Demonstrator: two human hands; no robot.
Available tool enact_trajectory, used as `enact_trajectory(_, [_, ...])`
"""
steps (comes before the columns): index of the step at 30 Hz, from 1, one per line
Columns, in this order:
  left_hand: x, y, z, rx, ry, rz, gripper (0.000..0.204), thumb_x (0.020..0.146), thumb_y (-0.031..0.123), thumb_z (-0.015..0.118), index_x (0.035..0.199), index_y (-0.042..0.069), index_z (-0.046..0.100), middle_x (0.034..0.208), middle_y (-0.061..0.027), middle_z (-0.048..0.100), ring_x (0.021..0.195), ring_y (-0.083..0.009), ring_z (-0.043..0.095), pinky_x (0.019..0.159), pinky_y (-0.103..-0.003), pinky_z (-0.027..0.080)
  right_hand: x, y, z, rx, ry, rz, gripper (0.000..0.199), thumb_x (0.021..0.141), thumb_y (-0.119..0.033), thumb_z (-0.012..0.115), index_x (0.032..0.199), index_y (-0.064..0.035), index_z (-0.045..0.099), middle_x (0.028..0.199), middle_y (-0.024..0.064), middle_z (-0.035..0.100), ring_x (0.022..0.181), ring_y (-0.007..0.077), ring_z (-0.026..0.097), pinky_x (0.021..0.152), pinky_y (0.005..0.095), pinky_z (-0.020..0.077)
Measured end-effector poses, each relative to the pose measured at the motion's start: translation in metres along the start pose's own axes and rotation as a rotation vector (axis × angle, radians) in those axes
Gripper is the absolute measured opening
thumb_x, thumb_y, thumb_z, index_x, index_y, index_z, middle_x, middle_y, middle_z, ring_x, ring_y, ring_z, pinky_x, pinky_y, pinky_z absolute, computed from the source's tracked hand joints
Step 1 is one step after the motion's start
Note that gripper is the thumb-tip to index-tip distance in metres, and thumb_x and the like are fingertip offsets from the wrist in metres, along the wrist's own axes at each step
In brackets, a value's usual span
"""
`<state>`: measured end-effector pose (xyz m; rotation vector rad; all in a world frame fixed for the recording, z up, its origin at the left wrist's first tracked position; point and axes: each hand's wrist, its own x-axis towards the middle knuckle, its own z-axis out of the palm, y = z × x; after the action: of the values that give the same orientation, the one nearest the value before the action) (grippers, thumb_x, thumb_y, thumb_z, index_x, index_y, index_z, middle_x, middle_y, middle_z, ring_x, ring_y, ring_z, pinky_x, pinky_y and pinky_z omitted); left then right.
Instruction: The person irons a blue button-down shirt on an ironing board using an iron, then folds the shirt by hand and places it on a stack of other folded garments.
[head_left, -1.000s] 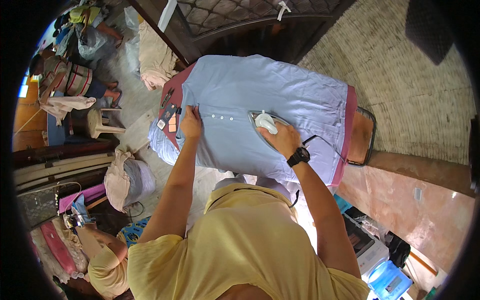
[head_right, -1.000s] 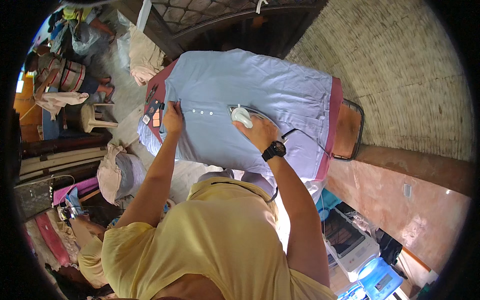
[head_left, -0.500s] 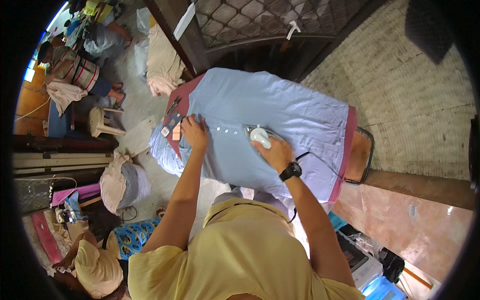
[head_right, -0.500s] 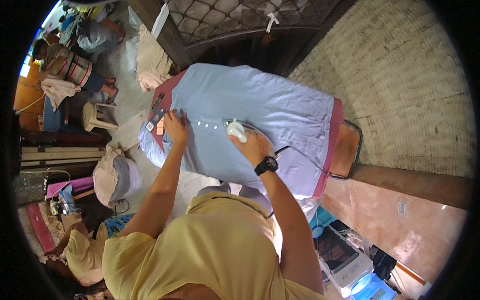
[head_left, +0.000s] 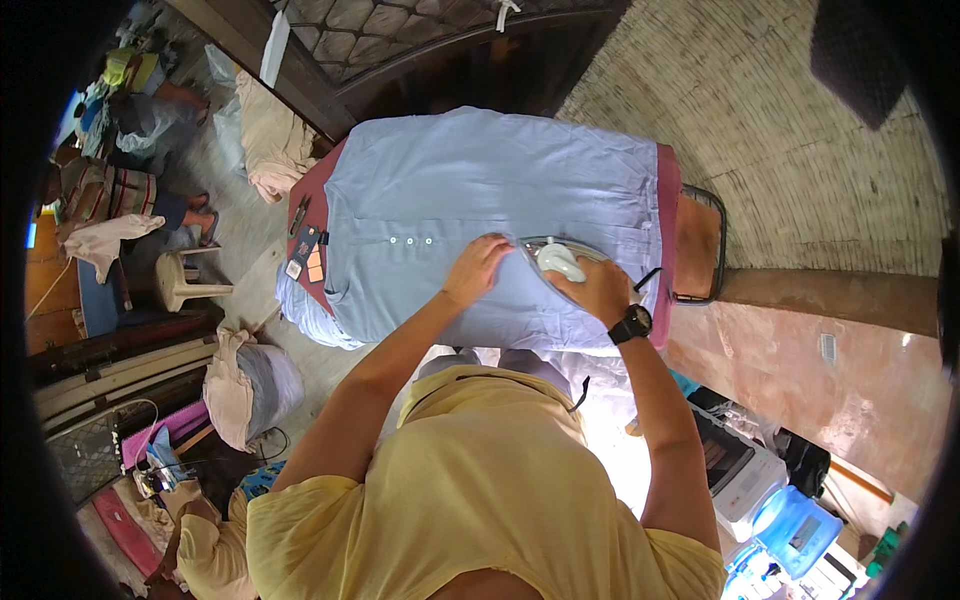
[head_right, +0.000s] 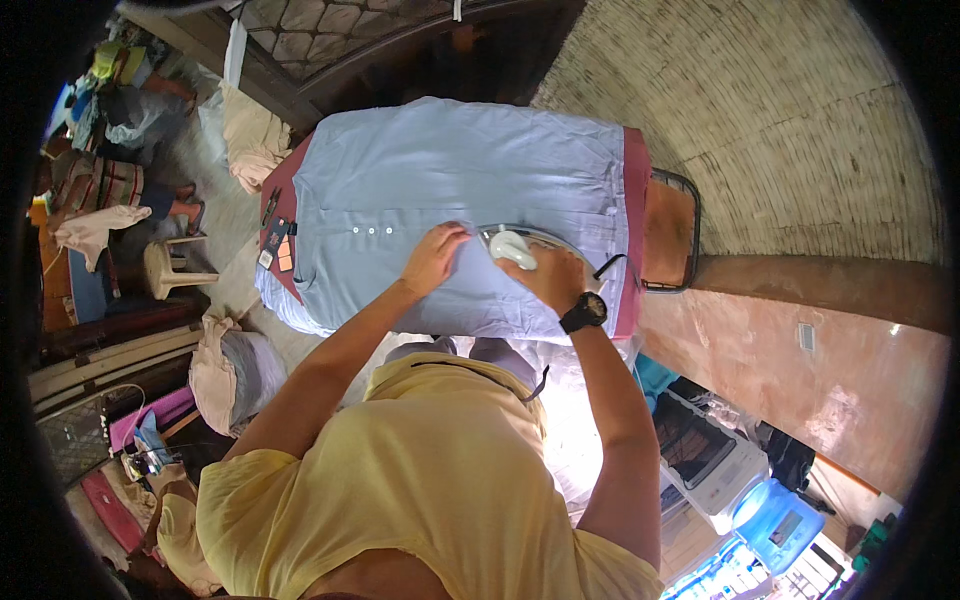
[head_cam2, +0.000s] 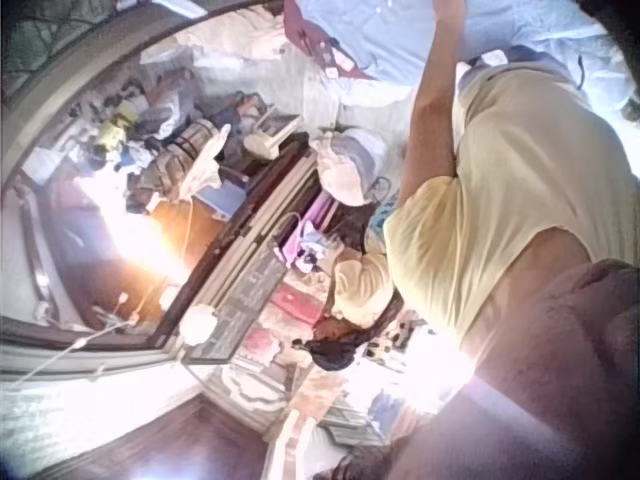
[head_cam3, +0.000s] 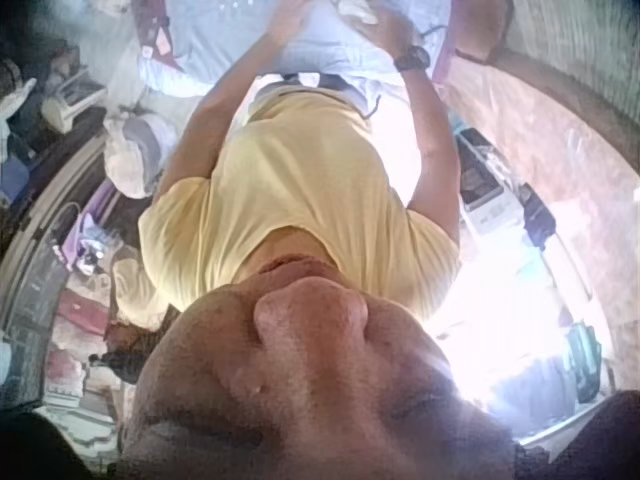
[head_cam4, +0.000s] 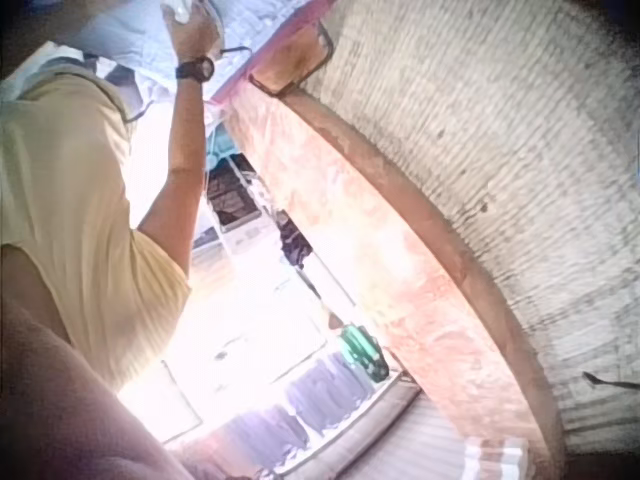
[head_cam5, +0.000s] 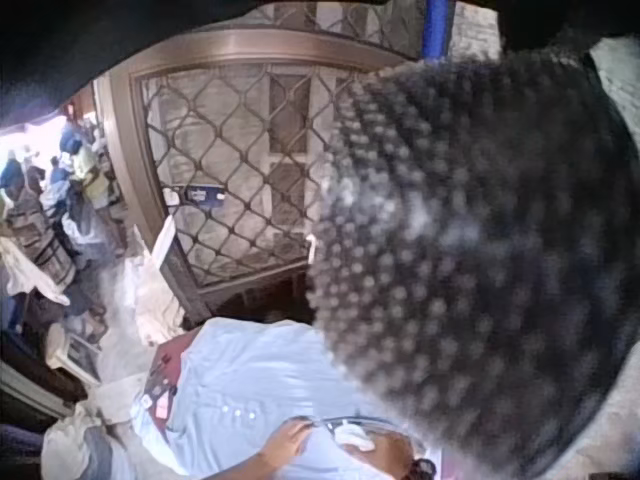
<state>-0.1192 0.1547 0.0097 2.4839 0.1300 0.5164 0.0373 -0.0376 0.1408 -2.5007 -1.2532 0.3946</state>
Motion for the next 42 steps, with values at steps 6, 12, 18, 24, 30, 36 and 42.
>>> enact_trajectory(6, [0.015,0.017,0.014,0.286,-0.166,-0.004,0.059,0.098,0.032,0.052,0.149,0.009,0.035,0.157,-0.0076,0.03,0.146,-0.0296,0.025,0.119,-0.048,0.022,-0.002,0.038,0.001,0.02,0.123,0.182,0.061,0.076,-0.065,0.07,0.092,-0.0065,0.075,0.078,0.0227,0.07,0.074,0.0397,0.07,0.067,0.0487,0.0561])
enact_trajectory(12, [0.016,0.018,0.009,0.054,-0.117,-0.137,0.06,0.098,0.031,0.051,0.15,0.007,0.032,0.156,-0.0121,0.031,0.146,-0.0311,0.026,0.12,-0.048,0.02,0.006,0.052,0.018,0.12,0.093,0.273,0.062,0.077,-0.066,0.069,0.098,-0.008,0.074,0.083,0.0212,0.071,0.079,0.0398,0.069,0.072,0.0489,0.0556])
enact_trajectory(18, [0.019,-0.012,-0.013,-0.213,0.318,-0.28,0.035,0.093,0.011,0.056,0.127,0.004,0.052,0.128,-0.0179,0.053,0.122,-0.0361,0.048,0.104,-0.045,0.038,0.011,0.037,-0.001,0.151,0.029,0.227,0.06,0.076,-0.065,0.07,0.09,-0.0072,0.074,0.08,0.0184,0.071,0.076,0.0392,0.069,0.068,0.0466,0.0555])
enact_trajectory(24, [0.001,-0.041,-0.063,0.145,0.489,-0.278,0.023,0.083,-0.001,0.062,0.104,0.005,0.058,0.105,-0.0158,0.055,0.099,-0.0352,0.052,0.087,-0.045,0.042,0.028,-0.007,0.0,0.056,-0.035,-0.12,0.06,0.078,-0.065,0.068,0.083,-0.0061,0.073,0.073,0.0174,0.069,0.069,0.0373,0.068,0.062,0.0453,0.0542])
enact_trajectory(30, [-0.085,-0.088,-0.119,0.323,0.69,-0.712,0.021,0.085,0.006,0.067,0.104,0.0,0.058,0.103,-0.0165,0.056,0.098,-0.0337,0.054,0.084,-0.041,0.045,0.058,-0.024,0.013,0.06,-0.03,-0.195,0.056,0.078,-0.063,0.069,0.082,-0.0071,0.073,0.075,0.016,0.07,0.07,0.0352,0.068,0.063,0.0452,0.055])
enact_trajectory(36, [-0.132,-0.1,-0.12,0.25,0.562,-0.798,0.031,0.081,0.014,0.077,0.101,-0.001,0.058,0.099,-0.0148,0.056,0.092,-0.0325,0.058,0.079,-0.041,0.048,0.065,-0.021,0.029,0.019,-0.042,-0.321,0.056,0.077,-0.065,0.067,0.09,-0.0108,0.075,0.07,0.0153,0.069,0.066,0.034,0.069,0.06,0.0435,0.0552])
enact_trajectory(42, [-0.132,-0.118,-0.129,0.173,0.458,-0.839,0.025,0.084,0.009,0.073,0.098,0.002,0.054,0.087,-0.0145,0.058,0.079,-0.0297,0.059,0.07,-0.04,0.048,0.068,-0.048,0.022,0.081,-0.12,-0.291,0.056,0.077,-0.062,0.07,0.084,-0.0066,0.073,0.078,0.0157,0.071,0.073,0.0355,0.068,0.068,0.0454,0.0548])
